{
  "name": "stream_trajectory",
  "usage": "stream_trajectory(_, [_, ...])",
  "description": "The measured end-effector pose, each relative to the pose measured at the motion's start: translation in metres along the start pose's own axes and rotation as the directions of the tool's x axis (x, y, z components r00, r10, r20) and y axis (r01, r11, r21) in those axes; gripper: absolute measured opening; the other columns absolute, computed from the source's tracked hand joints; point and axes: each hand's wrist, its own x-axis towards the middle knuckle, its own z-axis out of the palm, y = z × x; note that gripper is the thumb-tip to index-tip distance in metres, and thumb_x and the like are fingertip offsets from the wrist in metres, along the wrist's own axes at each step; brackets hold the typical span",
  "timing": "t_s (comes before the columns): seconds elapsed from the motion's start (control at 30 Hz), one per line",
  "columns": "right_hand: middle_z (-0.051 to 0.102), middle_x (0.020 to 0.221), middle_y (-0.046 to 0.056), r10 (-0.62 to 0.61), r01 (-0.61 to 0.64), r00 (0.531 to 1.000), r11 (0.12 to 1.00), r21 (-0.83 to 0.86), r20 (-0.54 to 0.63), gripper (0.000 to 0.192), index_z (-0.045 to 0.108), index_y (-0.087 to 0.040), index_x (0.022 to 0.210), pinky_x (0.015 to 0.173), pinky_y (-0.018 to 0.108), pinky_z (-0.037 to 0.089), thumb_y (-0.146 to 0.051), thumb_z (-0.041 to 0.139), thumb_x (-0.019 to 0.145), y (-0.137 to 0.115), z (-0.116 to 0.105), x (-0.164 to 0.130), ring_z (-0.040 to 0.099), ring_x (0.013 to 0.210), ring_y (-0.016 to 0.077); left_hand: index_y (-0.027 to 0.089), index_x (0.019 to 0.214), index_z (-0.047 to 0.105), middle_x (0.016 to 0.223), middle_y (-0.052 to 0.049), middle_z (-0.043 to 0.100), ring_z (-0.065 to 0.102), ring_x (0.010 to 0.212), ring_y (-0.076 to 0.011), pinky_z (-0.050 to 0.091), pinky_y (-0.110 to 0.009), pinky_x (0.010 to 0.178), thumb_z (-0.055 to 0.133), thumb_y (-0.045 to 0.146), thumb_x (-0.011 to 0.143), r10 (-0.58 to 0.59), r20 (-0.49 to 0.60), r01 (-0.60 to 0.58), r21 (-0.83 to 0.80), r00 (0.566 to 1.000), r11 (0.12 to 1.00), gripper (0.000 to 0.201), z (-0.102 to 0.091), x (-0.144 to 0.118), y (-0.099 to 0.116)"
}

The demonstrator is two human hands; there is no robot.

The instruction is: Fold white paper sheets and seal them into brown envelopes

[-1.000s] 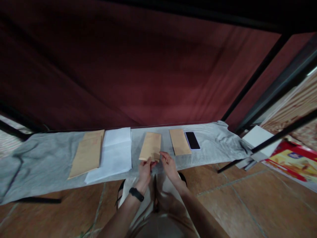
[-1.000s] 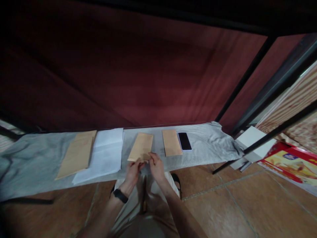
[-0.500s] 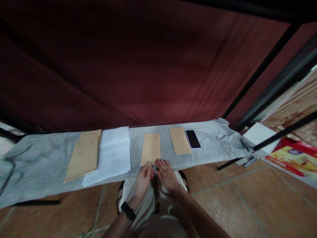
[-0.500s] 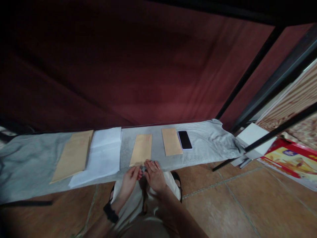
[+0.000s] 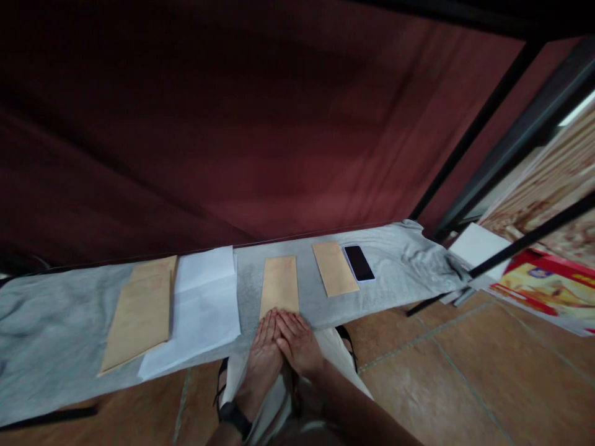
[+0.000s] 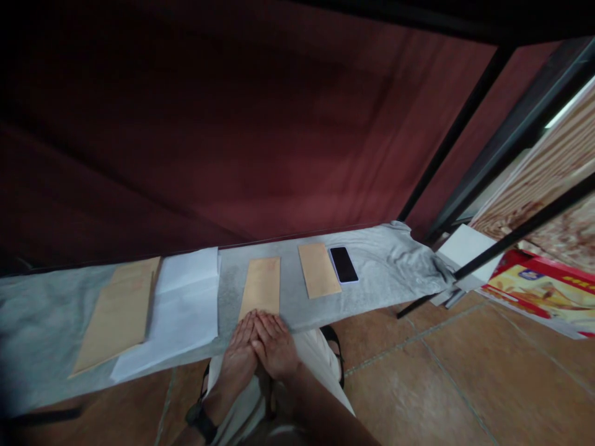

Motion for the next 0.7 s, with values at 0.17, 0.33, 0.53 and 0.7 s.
stream_trajectory(0.17, [0.049,0.154,0.01,0.024,-0.024,1.0,0.999,-0.029,-0.002,0.051,0.044,-0.019,0.152,0.122,0.046,0.033,-0.029,0.048,0.103,0.011,-0.003,-0.011,0.043,0.144,0.0215,0.01,0.138,0.058,0.147,-0.019,0.055,0.05,0.139,-0.0293,0.04,-0.048,0.116,0.038,0.025,0.094,-0.119,-0.023,0.119,0.017,0.993,0.993,0.05,-0.016,0.006,-0.01])
stream_trajectory(0.33, [0.051,0.153,0.009,0.068,-0.068,0.998,0.997,-0.046,-0.013,0.049,0.046,-0.018,0.15,0.122,0.047,0.033,-0.026,0.048,0.102,0.012,-0.003,-0.01,0.046,0.142,0.0222,0.014,0.125,0.065,0.133,-0.018,0.066,0.06,0.127,-0.0311,0.045,-0.048,0.11,0.04,0.03,0.094,-0.233,-0.048,0.229,-0.075,0.971,0.971,0.043,-0.029,0.02,-0.016])
stream_trajectory(0.53, [0.055,0.149,0.008,0.112,-0.114,0.993,0.992,-0.051,-0.036,0.049,0.05,-0.022,0.148,0.121,0.046,0.035,-0.018,0.048,0.099,0.01,0.002,-0.006,0.05,0.139,0.0209,0.017,0.124,0.063,0.107,-0.012,0.07,0.066,0.103,-0.0294,0.053,-0.047,0.096,0.056,0.034,0.084,-0.455,-0.142,0.388,-0.343,0.879,0.856,0.044,-0.033,0.049,-0.008])
stream_trajectory(0.7, [0.056,0.148,0.007,0.161,-0.164,0.986,0.986,-0.043,-0.051,0.048,0.052,-0.022,0.146,0.12,0.047,0.035,-0.021,0.049,0.099,0.004,0.006,-0.001,0.052,0.136,0.0233,0.014,0.125,0.062,0.064,0.004,0.057,0.059,0.06,-0.0188,0.054,-0.033,0.064,0.066,0.037,0.075,-0.704,0.028,0.529,-0.682,0.71,0.506,0.054,-0.036,0.067,-0.007])
